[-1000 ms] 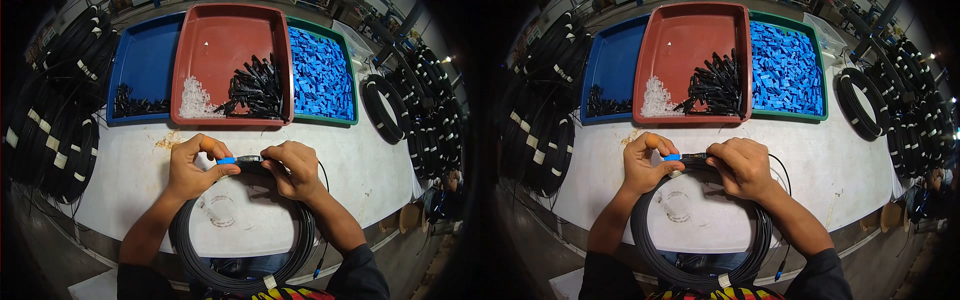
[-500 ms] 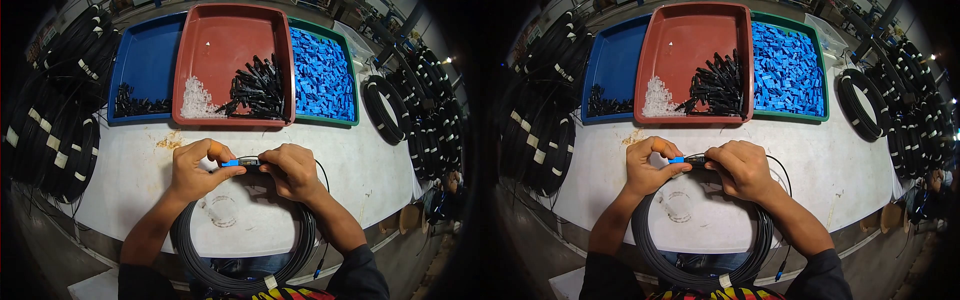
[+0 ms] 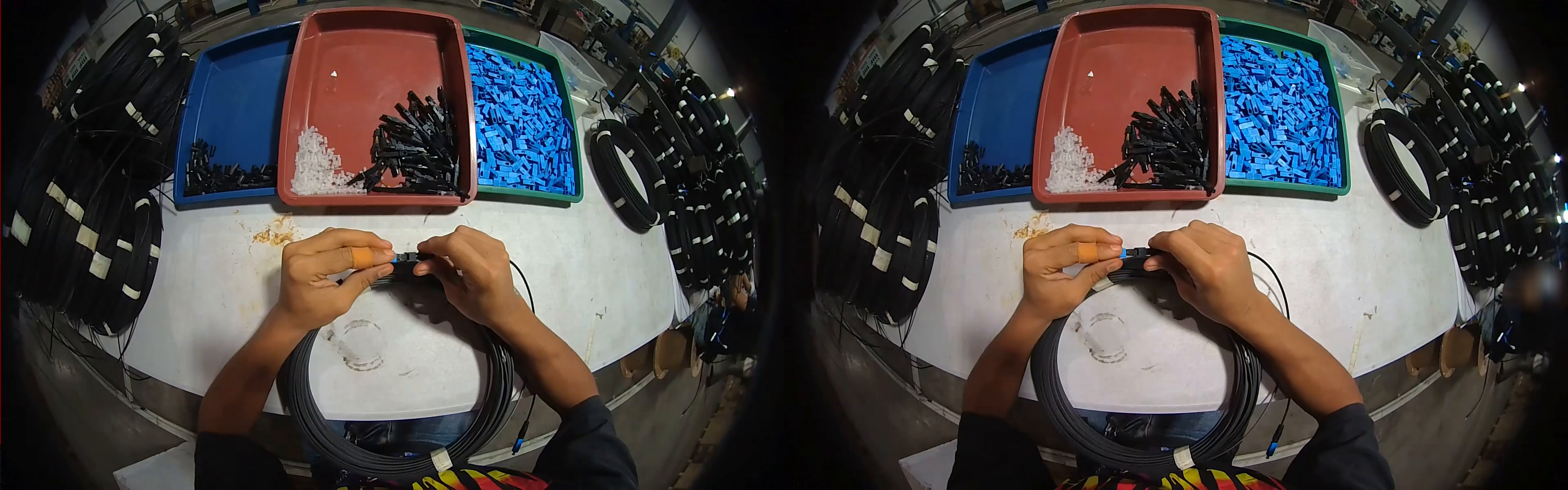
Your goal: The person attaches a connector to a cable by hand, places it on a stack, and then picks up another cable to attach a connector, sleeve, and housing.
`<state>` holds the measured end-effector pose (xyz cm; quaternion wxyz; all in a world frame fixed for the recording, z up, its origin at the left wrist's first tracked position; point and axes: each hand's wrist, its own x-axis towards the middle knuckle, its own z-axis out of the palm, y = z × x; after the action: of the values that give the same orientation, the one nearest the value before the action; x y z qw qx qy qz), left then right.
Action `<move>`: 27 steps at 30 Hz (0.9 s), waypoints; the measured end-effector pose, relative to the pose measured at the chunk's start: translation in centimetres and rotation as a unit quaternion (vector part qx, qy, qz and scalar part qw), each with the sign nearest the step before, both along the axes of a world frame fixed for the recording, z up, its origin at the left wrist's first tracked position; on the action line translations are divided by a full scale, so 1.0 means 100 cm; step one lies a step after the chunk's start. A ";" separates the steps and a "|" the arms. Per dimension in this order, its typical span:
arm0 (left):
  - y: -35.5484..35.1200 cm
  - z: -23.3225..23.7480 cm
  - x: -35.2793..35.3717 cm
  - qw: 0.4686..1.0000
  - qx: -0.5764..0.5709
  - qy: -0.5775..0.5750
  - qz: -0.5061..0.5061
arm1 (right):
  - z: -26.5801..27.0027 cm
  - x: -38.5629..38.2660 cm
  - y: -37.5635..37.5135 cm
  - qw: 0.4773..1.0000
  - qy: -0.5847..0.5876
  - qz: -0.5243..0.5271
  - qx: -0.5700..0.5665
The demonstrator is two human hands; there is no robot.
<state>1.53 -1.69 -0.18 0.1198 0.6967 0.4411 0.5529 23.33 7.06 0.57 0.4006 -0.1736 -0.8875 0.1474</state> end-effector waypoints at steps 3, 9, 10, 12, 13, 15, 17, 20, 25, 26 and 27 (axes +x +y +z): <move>-0.004 0.003 -0.004 0.999 -0.005 0.048 0.012 | 0.000 -0.001 -0.001 1.000 0.016 0.019 -0.003; -0.003 -0.005 -0.004 0.999 -0.015 -0.037 -0.031 | 0.003 0.001 -0.003 0.997 0.028 0.042 -0.060; -0.003 -0.006 -0.004 0.999 -0.015 -0.038 -0.030 | 0.002 0.002 -0.003 0.996 0.030 0.044 -0.068; -0.003 -0.007 -0.005 0.998 -0.017 -0.037 -0.039 | 0.001 0.002 -0.002 0.995 0.031 0.046 -0.077; -0.003 -0.008 -0.005 0.998 -0.017 -0.037 -0.039 | -0.001 0.002 -0.001 0.994 0.045 0.060 -0.081; -0.004 -0.009 -0.004 0.999 -0.014 -0.024 -0.042 | -0.004 0.002 0.002 0.992 0.059 0.075 -0.084; -0.004 -0.008 -0.004 0.999 -0.001 -0.011 -0.038 | -0.005 0.003 0.004 0.985 0.082 0.115 -0.099; -0.005 -0.011 -0.004 0.999 -0.007 -0.011 -0.038 | -0.005 0.004 0.005 0.985 0.077 0.133 -0.085; -0.008 -0.013 -0.006 0.992 -0.068 -0.077 -0.069 | 0.015 0.008 -0.008 0.994 0.025 0.105 -0.001; -0.008 -0.012 -0.005 0.993 -0.046 -0.081 -0.077 | 0.016 0.009 -0.011 0.995 0.037 0.095 -0.022; -0.007 -0.012 -0.004 0.993 -0.025 -0.084 -0.085 | 0.016 0.010 -0.014 0.994 0.049 0.083 -0.042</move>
<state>1.16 -2.43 -1.36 0.2202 0.6795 0.3822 0.5862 24.31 5.70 2.16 0.4223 -0.1087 -0.8713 0.2253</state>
